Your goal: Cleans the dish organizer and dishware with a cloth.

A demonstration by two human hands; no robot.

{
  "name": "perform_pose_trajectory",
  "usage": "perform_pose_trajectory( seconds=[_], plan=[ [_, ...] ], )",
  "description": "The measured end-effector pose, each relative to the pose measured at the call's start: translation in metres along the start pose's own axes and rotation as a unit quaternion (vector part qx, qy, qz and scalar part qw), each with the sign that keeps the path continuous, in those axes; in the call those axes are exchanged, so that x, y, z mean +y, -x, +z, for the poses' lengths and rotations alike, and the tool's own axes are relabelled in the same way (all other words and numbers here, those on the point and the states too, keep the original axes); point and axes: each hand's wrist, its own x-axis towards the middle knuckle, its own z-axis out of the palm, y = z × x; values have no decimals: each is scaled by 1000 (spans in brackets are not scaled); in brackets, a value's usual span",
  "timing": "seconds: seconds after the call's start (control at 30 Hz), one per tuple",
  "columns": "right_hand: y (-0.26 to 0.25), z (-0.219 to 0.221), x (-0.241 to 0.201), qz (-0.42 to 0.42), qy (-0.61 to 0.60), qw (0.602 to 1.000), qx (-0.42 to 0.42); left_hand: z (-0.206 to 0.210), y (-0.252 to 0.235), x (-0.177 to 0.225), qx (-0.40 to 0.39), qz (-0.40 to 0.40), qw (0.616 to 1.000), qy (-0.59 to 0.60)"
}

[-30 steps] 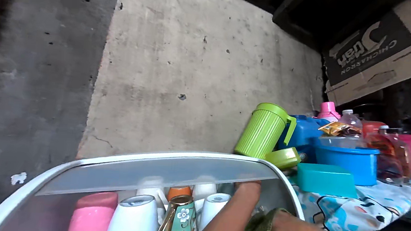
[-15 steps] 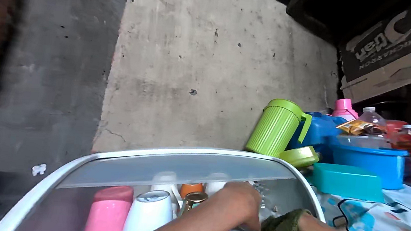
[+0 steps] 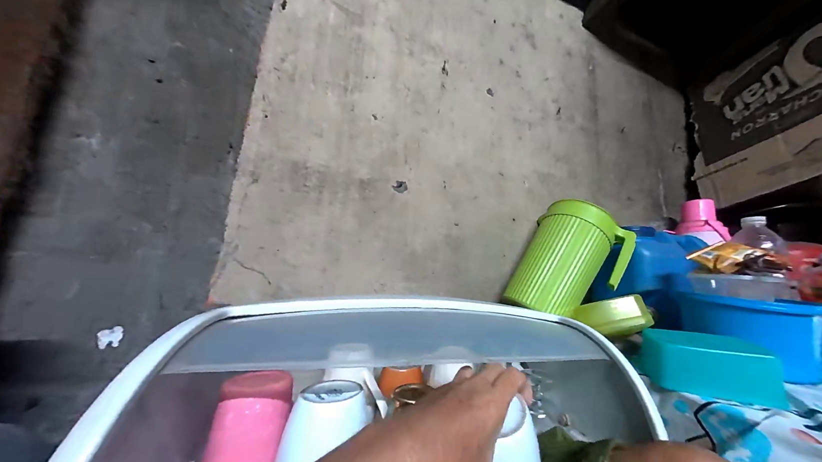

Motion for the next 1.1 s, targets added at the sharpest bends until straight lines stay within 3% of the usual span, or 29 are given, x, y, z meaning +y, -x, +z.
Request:
perform_pose_trajectory(
  seconds=[0.1,0.2,0.4,0.6,0.67,0.77,0.9,1.0,1.1],
  plan=[
    [-15,-4,-7,-14,24,999,-34,22,18,6,135,112,977,-120],
    [-34,-1,-22,-41,23,998,-43,37,31,6,207,177,940,-207],
    [-40,4,-38,-37,-19,996,-73,23,44,-9,261,188,919,-226],
    [-12,-8,-25,24,11,998,-57,14,51,-17,353,162,907,-163],
    [-21,-7,-32,4,21,998,-62,14,54,-19,379,152,901,-145],
    [-45,-1,-53,-89,26,995,-41,15,58,-19,401,141,894,-141],
    [-30,0,-54,-145,5,989,-36,23,55,-19,398,138,896,-139],
    [-9,-2,-24,-123,-20,992,-15,28,50,-22,379,126,908,-129],
    [1,-9,-12,-34,27,999,-9,28,47,-23,362,119,916,-124]
  ],
)
